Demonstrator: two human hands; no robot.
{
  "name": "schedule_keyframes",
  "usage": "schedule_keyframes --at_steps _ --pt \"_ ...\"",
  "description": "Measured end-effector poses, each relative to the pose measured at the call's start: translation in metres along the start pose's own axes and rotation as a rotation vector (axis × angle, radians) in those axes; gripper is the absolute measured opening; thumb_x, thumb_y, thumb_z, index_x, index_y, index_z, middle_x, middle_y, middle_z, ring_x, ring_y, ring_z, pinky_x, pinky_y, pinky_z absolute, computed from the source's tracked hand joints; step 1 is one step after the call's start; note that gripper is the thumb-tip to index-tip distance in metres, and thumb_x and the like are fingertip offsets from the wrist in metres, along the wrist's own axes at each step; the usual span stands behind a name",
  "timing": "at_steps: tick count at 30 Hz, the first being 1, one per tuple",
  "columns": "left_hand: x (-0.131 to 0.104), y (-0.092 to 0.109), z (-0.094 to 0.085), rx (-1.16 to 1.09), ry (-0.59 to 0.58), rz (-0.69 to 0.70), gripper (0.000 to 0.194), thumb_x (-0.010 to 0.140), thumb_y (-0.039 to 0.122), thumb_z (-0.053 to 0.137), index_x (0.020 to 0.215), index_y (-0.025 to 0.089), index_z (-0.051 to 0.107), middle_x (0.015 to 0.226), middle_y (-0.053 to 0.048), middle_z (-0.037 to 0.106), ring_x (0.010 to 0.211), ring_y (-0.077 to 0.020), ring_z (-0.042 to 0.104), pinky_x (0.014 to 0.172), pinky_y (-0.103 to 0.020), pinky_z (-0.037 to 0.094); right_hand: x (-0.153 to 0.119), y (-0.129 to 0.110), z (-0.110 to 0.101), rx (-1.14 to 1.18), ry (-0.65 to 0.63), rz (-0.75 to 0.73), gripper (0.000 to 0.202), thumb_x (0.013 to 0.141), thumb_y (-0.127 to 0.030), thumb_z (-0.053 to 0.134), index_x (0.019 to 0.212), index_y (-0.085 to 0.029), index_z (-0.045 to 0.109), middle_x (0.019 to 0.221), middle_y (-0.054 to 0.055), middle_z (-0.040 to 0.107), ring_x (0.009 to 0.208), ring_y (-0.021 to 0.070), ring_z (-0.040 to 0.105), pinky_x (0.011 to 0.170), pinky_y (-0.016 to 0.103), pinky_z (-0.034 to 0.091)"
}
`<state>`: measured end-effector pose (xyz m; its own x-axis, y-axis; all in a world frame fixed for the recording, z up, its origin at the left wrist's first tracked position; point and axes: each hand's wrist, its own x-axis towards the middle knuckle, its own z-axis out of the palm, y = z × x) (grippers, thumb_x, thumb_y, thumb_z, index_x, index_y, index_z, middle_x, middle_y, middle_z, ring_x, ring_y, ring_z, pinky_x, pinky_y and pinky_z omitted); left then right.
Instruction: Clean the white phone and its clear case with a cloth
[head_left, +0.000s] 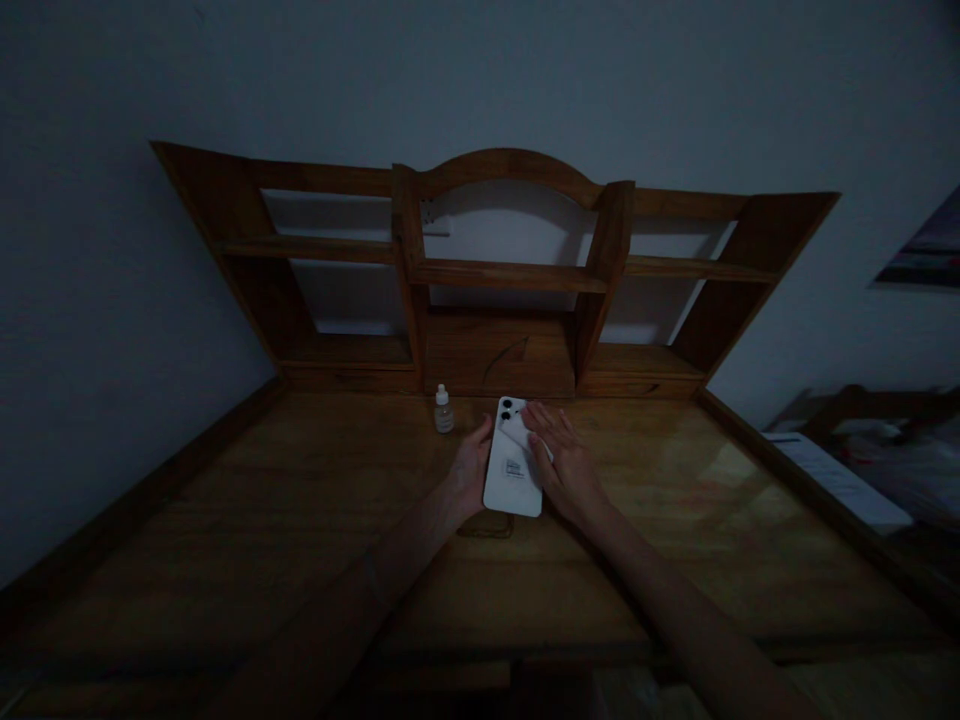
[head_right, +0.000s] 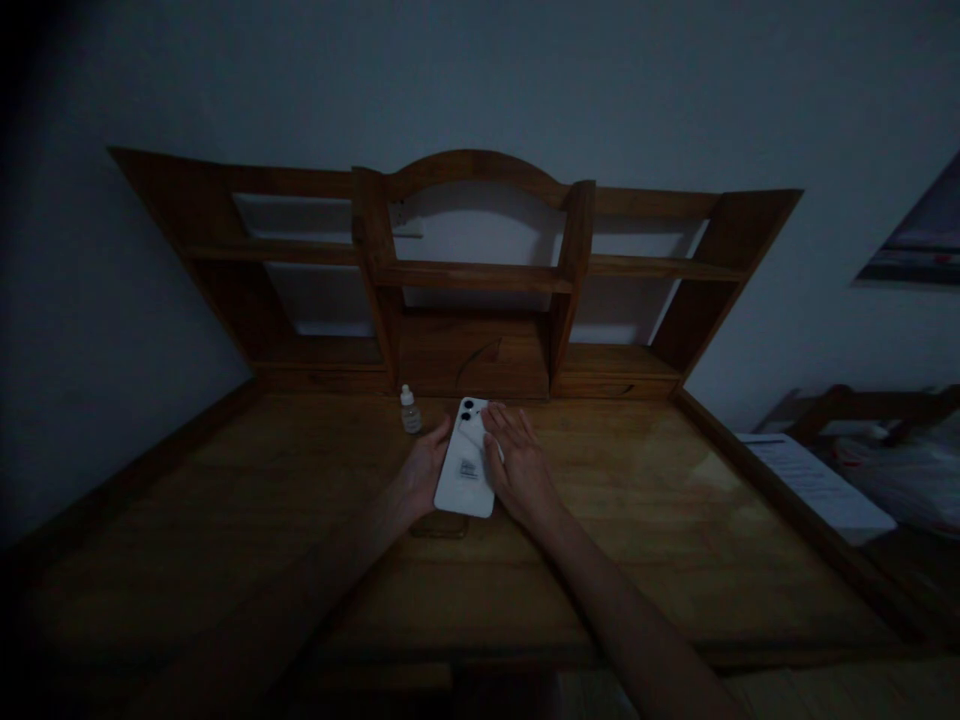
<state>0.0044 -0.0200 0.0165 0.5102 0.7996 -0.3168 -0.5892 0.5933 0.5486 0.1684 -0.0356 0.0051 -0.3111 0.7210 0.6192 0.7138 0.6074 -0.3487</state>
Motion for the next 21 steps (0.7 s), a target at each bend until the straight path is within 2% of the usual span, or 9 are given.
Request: schedule_keyframes --at_steps 9,16,21 --pt "0.005 -0.008 0.001 0.019 -0.101 -0.029 0.044 0.096 0.043 0.044 0.119 0.012 0.064 0.094 -0.014 0.074 0.079 -0.0261 0.071 0.076 -0.038 0.055 0.001 0.016 -0.002 0.014 0.046 0.042 0.046 0.104 -0.033 0.031 0.148 -0.022 0.042 0.151 0.006 0.045 0.144 0.0212 0.034 0.121 0.052 0.024" --pt "0.005 -0.01 0.003 0.031 -0.111 -0.053 0.042 0.096 0.043 0.044 0.122 0.015 0.061 0.094 -0.012 0.074 0.078 -0.0257 0.072 0.075 -0.04 0.057 0.002 0.012 -0.008 0.13 0.045 0.045 0.045 0.104 -0.036 0.031 0.144 -0.024 0.048 0.146 0.005 0.051 0.14 0.0222 0.042 0.121 0.051 0.025" --pt "-0.005 -0.011 0.011 0.094 -0.081 -0.157 0.056 0.094 0.058 0.041 0.116 0.012 0.064 0.085 -0.014 0.073 0.078 -0.0284 0.071 0.072 -0.041 0.057 0.002 0.005 -0.016 0.227 0.037 0.106 0.045 0.104 -0.042 0.028 0.138 -0.03 0.055 0.138 0.002 0.06 0.132 0.0245 0.052 0.118 0.05 0.031"
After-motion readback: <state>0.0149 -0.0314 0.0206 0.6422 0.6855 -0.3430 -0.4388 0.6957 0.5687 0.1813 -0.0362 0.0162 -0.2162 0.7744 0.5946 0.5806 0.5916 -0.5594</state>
